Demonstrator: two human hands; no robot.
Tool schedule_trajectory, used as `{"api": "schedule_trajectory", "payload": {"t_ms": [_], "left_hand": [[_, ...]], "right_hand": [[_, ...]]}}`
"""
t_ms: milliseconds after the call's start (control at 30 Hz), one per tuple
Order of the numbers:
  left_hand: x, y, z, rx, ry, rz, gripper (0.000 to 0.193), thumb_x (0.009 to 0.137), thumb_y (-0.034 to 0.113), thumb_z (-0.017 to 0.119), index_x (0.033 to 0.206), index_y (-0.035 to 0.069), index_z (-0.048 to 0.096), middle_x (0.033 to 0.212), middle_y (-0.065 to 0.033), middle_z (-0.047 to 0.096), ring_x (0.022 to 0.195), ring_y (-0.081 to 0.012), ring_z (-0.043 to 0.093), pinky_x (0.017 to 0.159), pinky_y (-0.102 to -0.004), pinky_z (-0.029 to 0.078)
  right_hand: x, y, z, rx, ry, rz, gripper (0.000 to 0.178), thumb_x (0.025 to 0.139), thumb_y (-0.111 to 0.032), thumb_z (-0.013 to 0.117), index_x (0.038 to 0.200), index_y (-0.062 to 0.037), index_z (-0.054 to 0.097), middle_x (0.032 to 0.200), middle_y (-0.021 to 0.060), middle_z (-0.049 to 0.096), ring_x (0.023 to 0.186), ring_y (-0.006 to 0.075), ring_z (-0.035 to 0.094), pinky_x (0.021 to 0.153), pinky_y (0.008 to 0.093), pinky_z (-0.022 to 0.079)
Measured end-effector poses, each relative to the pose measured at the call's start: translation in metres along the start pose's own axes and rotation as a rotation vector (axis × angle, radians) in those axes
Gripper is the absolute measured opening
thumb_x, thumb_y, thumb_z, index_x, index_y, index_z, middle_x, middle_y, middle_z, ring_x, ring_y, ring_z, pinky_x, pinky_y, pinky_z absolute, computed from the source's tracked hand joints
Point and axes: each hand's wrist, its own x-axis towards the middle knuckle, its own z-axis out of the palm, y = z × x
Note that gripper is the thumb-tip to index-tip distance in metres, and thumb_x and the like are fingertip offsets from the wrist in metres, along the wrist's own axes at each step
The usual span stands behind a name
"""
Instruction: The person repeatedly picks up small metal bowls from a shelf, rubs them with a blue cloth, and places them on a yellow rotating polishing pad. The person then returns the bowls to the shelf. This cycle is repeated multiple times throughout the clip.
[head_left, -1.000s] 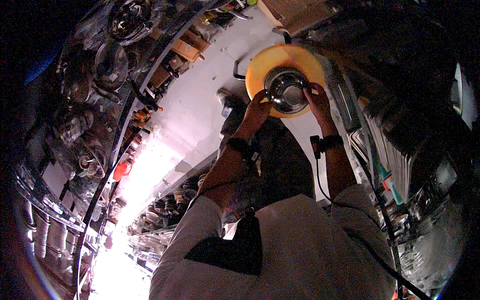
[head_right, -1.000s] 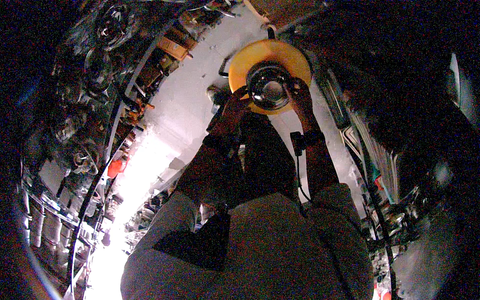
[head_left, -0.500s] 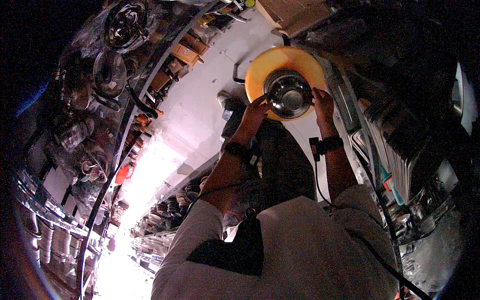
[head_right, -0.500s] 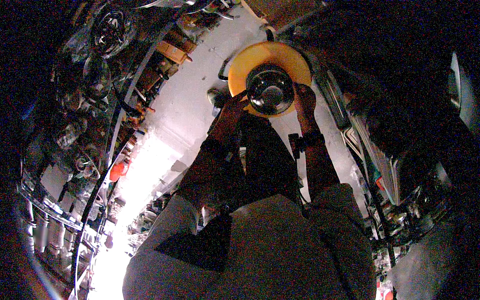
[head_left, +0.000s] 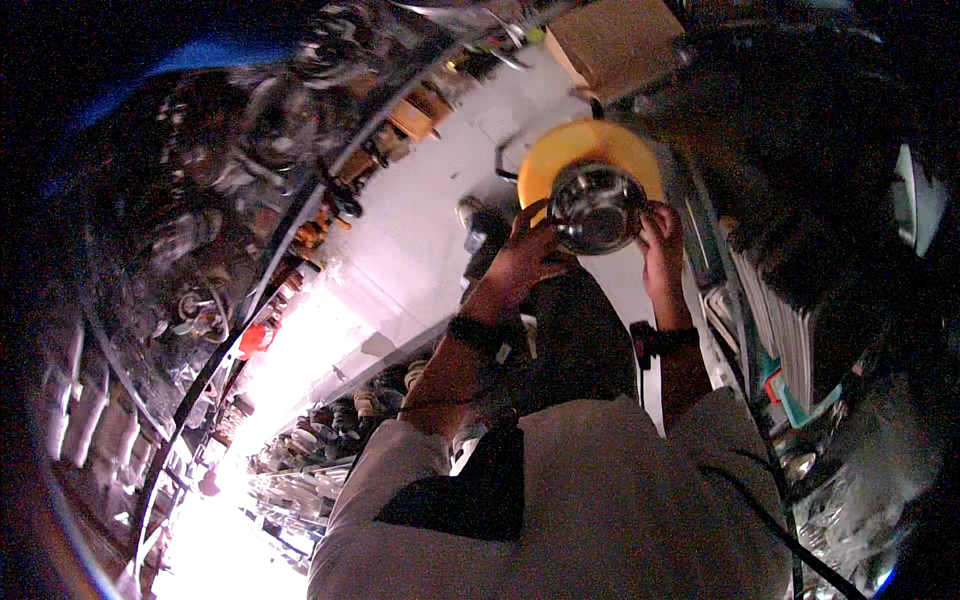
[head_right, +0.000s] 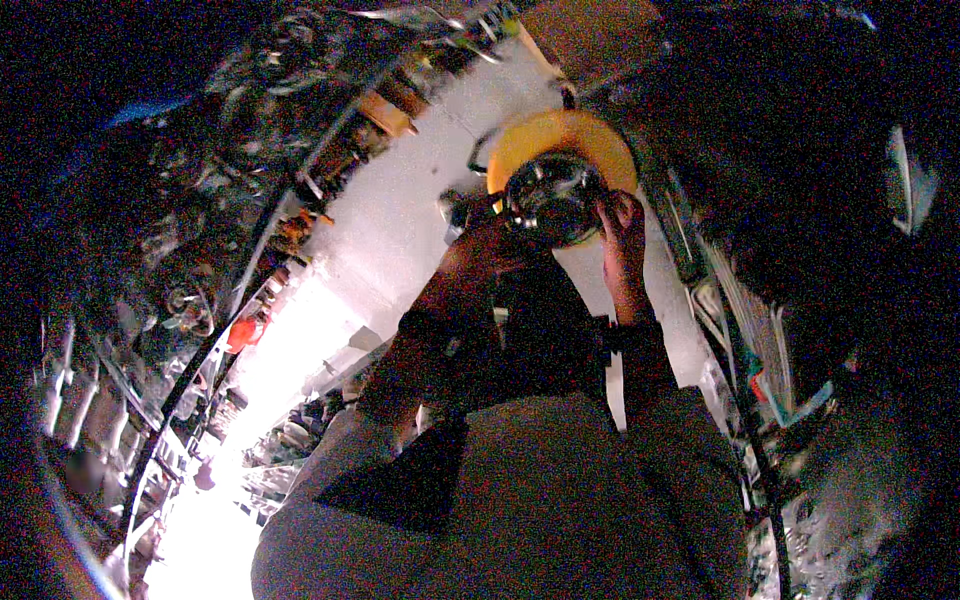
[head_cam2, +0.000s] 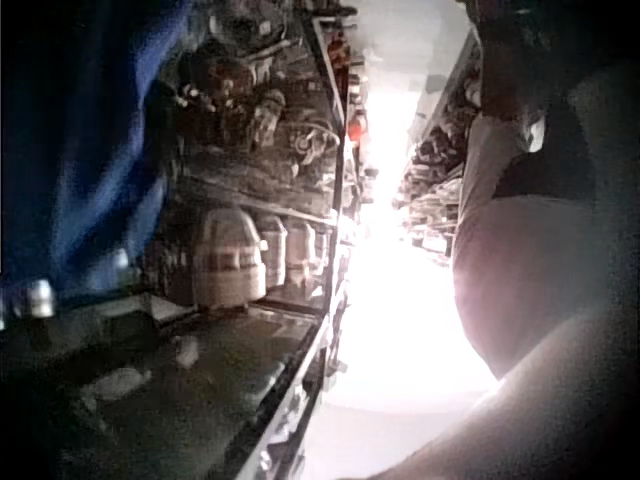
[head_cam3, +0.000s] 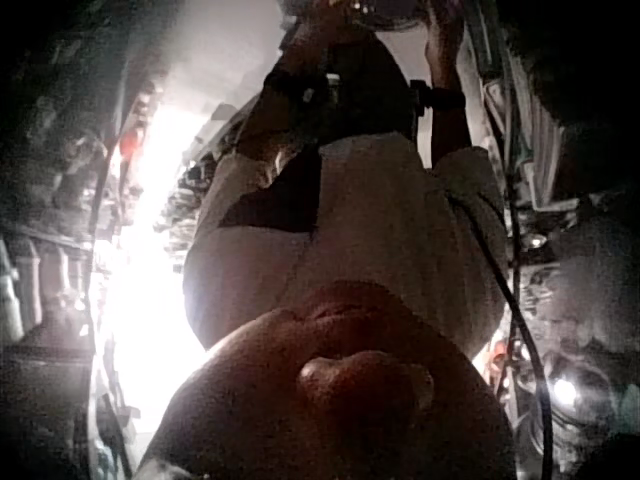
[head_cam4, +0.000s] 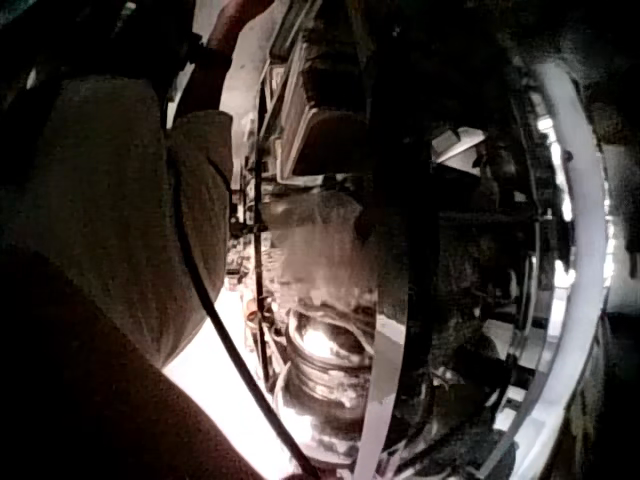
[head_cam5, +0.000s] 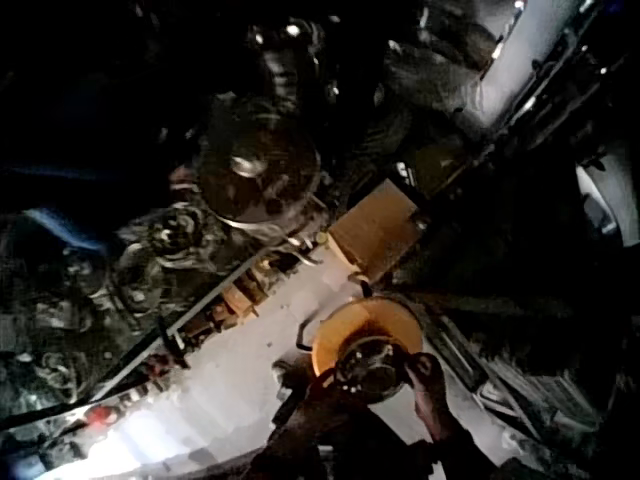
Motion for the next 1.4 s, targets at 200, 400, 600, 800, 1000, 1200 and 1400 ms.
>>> {"api": "schedule_trajectory", "payload": {"t_ms": [200, 400, 600, 800, 1000, 1200, 1400], "left_hand": [[-0.061, 0.073, -0.024, -0.020, 0.142, 0.317, 0.042, 0.093, 0.037, 0.039, 0.128, 0.015, 0.032, 0.131, -0.0044, 0.039, 0.119, -0.0215, 0.039, 0.090, -0.0446, 0.039], [-0.162, 0.195, -0.003, -0.512, 0.227, 0.438, 0.048, 0.093, 0.036, 0.039, 0.135, 0.015, 0.026, 0.142, -0.0069, 0.026, 0.125, -0.0220, 0.034, 0.095, -0.0410, 0.037], [-0.250, 0.207, -0.020, -0.795, 0.070, 0.330, 0.050, 0.085, 0.029, 0.049, 0.125, 0.001, 0.040, 0.118, -0.0167, 0.053, 0.108, -0.0291, 0.052, 0.095, -0.0429, 0.039], [-0.323, 0.212, -0.064, -0.862, 0.055, 0.620, 0.042, 0.089, 0.026, 0.048, 0.119, -0.002, 0.045, 0.115, -0.0161, 0.054, 0.106, -0.0270, 0.053, 0.097, -0.0412, 0.038], [-0.383, 0.231, -0.073, -0.786, 0.171, 0.794, 0.042, 0.089, 0.030, 0.047, 0.119, 0.000, 0.046, 0.114, -0.0139, 0.056, 0.104, -0.0246, 0.054, 0.093, -0.0392, 0.041], [-0.404, 0.228, -0.079, -0.732, 0.270, 0.958, 0.042, 0.091, 0.030, 0.045, 0.120, 0.000, 0.045, 0.116, -0.0126, 0.055, 0.105, -0.0224, 0.054, 0.091, -0.0376, 0.044], [-0.411, 0.236, -0.076, -0.596, 0.419, 1.025, 0.043, 0.094, 0.032, 0.040, 0.131, 0.012, 0.032, 0.127, -0.0056, 0.046, 0.113, -0.0188, 0.047, 0.095, -0.0372, 0.041]], "right_hand": [[-0.054, -0.105, 0.064, 0.361, -0.343, 0.224, 0.058, 0.085, -0.049, 0.049, 0.130, -0.0157, 0.033, 0.127, 0.0052, 0.043, 0.112, 0.0246, 0.047, 0.087, 0.0543, 0.039], [-0.116, -0.183, 0.134, 0.472, -0.690, 0.002, 0.040, 0.092, -0.040, 0.038, 0.089, -0.0027, 0.052, 0.109, 0.0141, 0.057, 0.101, 0.0242, 0.050, 0.090, 0.0392, 0.036], [-0.196, -0.263, 0.195, 0.272, -1.075, -0.519, 0.031, 0.087, -0.029, 0.044, 0.074, -0.0011, 0.051, 0.106, 0.0185, 0.057, 0.102, 0.0251, 0.050, 0.092, 0.0377, 0.032], [-0.232, -0.398, 0.256, -0.553, -0.326, -1.527, 0.049, 0.074, -0.013, 0.067, 0.118, -0.0035, 0.049, 0.119, 0.0130, 0.052, 0.111, 0.0263, 0.048, 0.096, 0.0347, 0.036], [-0.172, -0.426, 0.332, -1.208, -0.024, -1.339, 0.072, 0.067, -0.035, 0.072, 0.127, -0.0130, 0.040, 0.128, 0.0194, 0.042, 0.112, 0.0360, 0.046, 0.090, 0.0448, 0.041], [-0.157, -0.423, 0.326, -0.710, -0.301, -1.239, 0.051, 0.066, -0.013, 0.071, 0.112, -0.0058, 0.052, 0.102, 0.0124, 0.058, 0.087, 0.0238, 0.058, 0.077, 0.0342, 0.046], [-0.318, -0.365, 0.309, -0.273, -0.757, -1.059, 0.048, 0.064, -0.005, 0.072, 0.108, -0.0025, 0.053, 0.102, 0.0081, 0.058, 0.088, 0.0161, 0.055, 0.079, 0.0289, 0.044]]}}
